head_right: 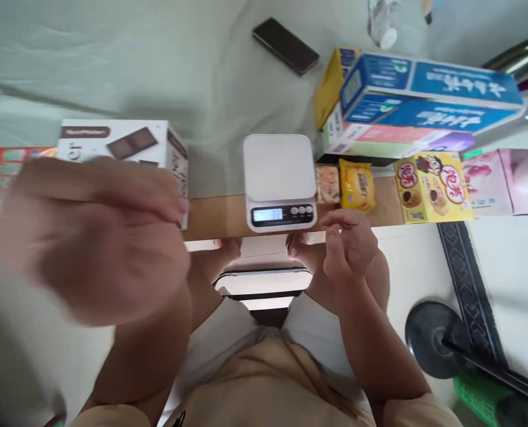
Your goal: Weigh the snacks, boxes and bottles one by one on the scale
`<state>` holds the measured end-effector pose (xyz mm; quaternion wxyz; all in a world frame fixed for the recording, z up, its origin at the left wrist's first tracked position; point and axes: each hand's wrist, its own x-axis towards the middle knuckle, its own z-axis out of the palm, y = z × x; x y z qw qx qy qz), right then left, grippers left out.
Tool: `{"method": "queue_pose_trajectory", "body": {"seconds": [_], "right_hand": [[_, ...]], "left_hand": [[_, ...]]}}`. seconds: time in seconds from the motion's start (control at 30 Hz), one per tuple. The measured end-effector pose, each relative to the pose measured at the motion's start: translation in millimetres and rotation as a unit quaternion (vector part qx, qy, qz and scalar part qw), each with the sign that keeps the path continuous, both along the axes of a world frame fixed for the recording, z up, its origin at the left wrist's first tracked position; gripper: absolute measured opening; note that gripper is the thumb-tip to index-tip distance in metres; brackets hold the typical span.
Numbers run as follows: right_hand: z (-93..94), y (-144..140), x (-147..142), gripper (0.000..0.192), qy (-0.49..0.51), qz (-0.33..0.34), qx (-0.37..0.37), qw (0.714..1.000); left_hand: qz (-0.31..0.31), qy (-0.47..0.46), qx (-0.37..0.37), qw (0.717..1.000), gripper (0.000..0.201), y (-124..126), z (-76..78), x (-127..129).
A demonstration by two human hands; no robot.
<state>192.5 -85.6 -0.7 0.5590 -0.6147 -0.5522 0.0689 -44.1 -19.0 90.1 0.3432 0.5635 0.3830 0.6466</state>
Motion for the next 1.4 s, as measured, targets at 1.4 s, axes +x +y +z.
{"method": "queue_pose_trajectory", "body": {"seconds": [1.4], "right_hand": [[33.2, 49.0, 8.8, 0.019, 0.110, 0.011, 0.067, 0.992]], "left_hand": [[-0.124, 0.047, -0.055, 0.990, 0.013, 20.7, -24.0, 87.2]]}}
